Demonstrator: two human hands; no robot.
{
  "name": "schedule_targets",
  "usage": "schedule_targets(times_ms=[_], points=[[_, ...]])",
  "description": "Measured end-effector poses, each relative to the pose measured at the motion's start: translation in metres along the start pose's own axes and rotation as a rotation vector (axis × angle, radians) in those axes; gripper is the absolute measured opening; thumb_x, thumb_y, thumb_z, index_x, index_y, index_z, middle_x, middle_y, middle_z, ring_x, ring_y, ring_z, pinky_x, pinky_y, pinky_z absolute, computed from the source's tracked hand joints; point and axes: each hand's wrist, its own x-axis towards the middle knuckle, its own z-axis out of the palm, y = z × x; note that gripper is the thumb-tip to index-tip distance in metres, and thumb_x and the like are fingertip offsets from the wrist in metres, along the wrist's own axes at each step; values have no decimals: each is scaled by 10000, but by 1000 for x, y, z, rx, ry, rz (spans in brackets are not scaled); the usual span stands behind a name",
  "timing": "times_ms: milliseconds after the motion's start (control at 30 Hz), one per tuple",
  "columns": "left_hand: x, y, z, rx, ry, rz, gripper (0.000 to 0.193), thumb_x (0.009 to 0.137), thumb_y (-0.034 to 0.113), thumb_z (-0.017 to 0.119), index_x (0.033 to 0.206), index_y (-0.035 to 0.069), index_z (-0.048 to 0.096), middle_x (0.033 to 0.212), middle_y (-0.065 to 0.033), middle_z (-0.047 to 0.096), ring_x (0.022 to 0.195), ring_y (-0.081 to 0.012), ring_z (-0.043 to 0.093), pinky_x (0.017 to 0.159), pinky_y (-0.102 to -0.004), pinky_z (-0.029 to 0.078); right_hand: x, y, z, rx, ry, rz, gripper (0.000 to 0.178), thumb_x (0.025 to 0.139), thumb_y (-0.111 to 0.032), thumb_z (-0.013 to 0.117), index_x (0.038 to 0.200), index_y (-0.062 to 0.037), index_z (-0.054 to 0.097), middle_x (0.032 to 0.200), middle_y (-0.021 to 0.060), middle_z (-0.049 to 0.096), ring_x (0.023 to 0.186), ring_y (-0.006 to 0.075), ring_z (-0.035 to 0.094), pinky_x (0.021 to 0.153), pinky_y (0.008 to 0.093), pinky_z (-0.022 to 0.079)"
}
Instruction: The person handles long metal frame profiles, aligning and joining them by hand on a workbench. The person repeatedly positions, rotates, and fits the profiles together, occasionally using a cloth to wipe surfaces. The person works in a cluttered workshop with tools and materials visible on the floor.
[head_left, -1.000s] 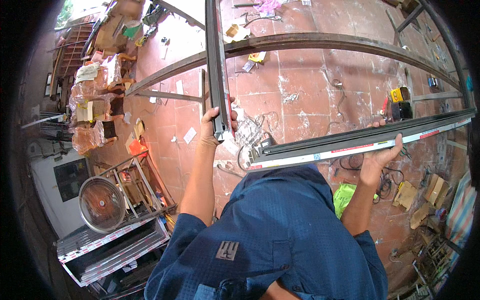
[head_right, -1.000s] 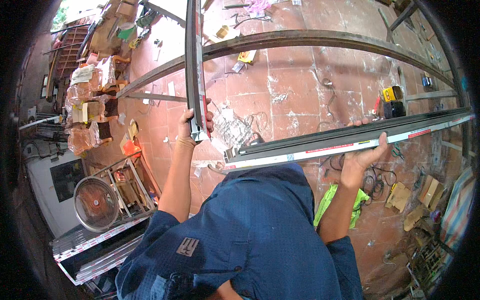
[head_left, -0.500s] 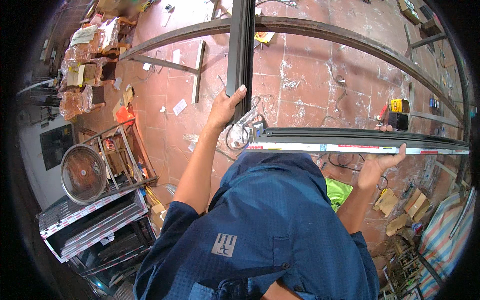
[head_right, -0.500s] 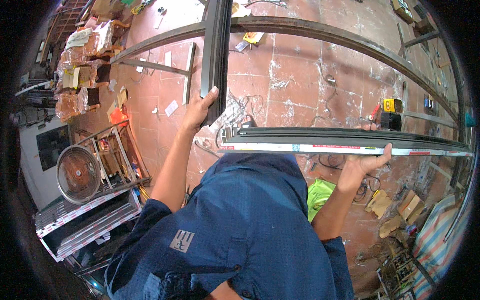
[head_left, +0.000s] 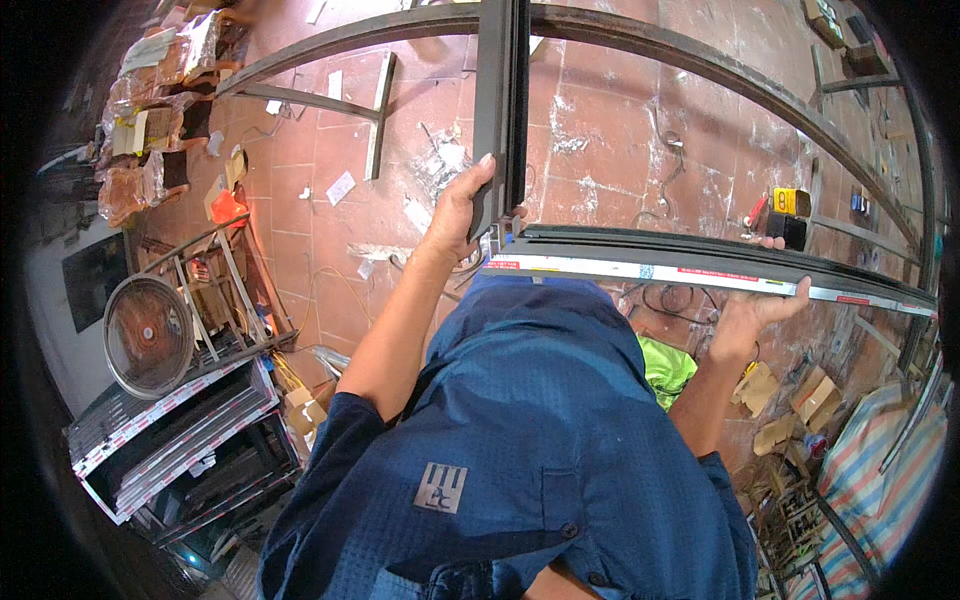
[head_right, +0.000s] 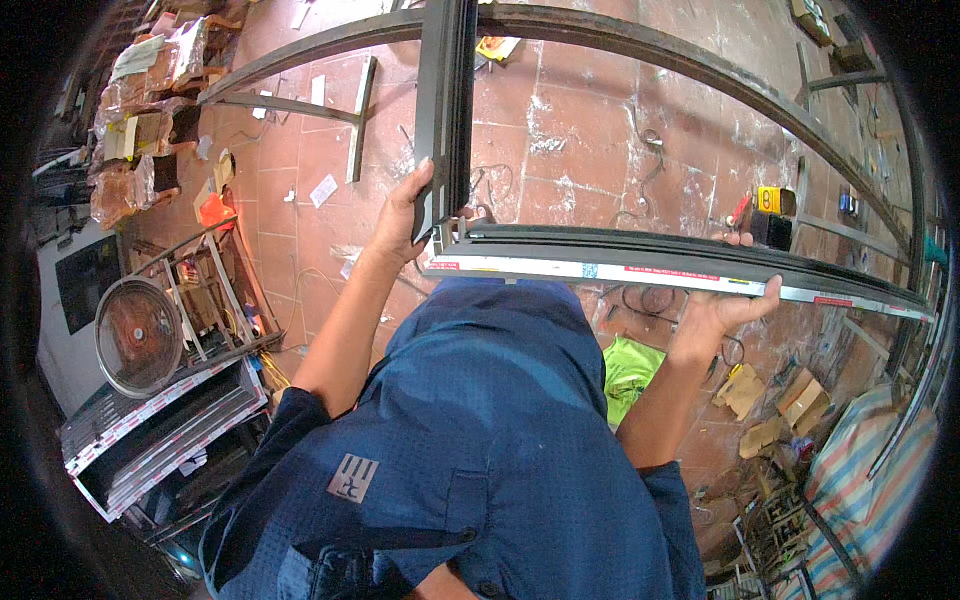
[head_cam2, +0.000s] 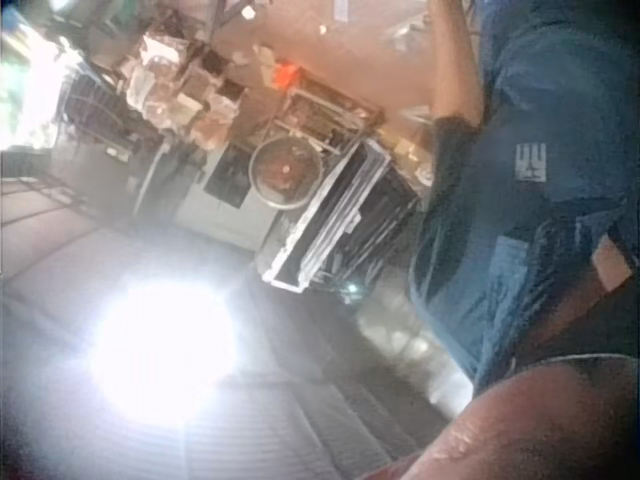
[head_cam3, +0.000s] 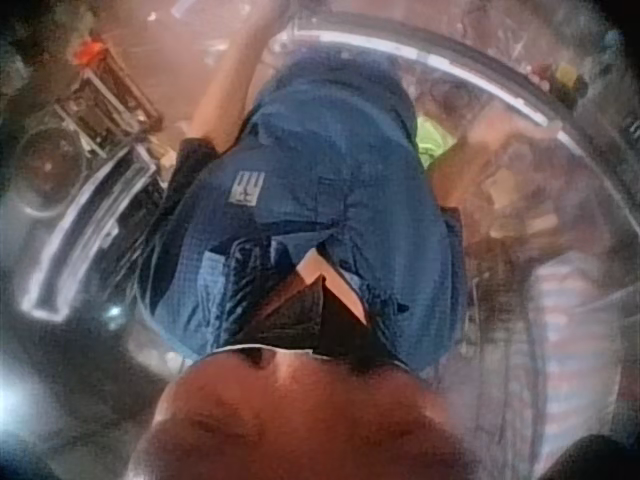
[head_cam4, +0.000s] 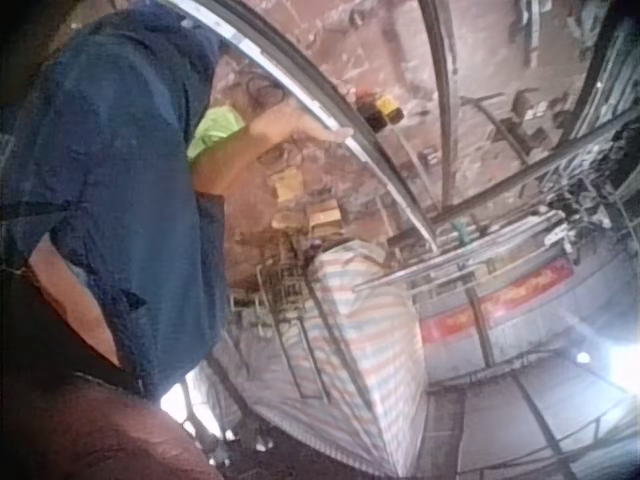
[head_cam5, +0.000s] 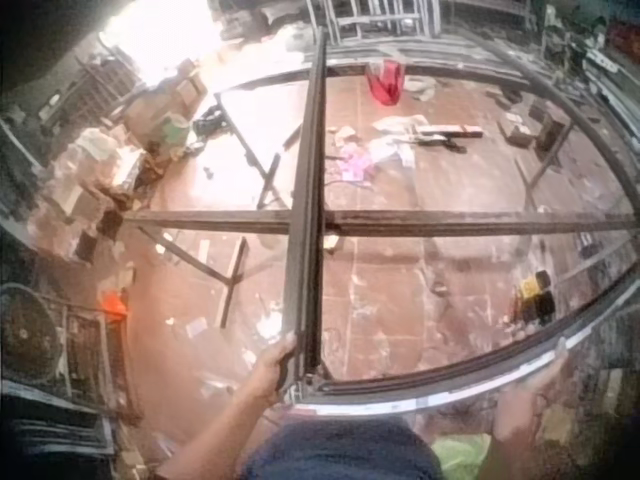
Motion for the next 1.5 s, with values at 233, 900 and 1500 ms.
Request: schedule_targets(times_ms=[233,900,1500], points=[[1,0,-1,-30,-48,-23,525,1073,514,570,1224,18,648,998,-142,739,810,-299,784,727,-437,683,3,1,-8,-3,-5,6,713,800,-549,703,1174,57,667,1050,179,731,970,335,689,946,523,555],[-46,-21,-1,70,117,-102,569,1076,534,566,1343,35,626,1115,-119,729,938,-199,744,797,-350,637,6,11,0,-28,122,-12,741,810,-610,613,1081,75,693,933,209,743,875,364,724,839,483,606],[-57,-26,13,-268,351,155,447,1007,211,748,1359,-34,624,1154,-88,736,1047,-191,729,853,-357,618,-38,14,-8,45,75,68,721,818,-535,745,1251,33,650,1156,197,722,1116,346,703,1027,575,561]])
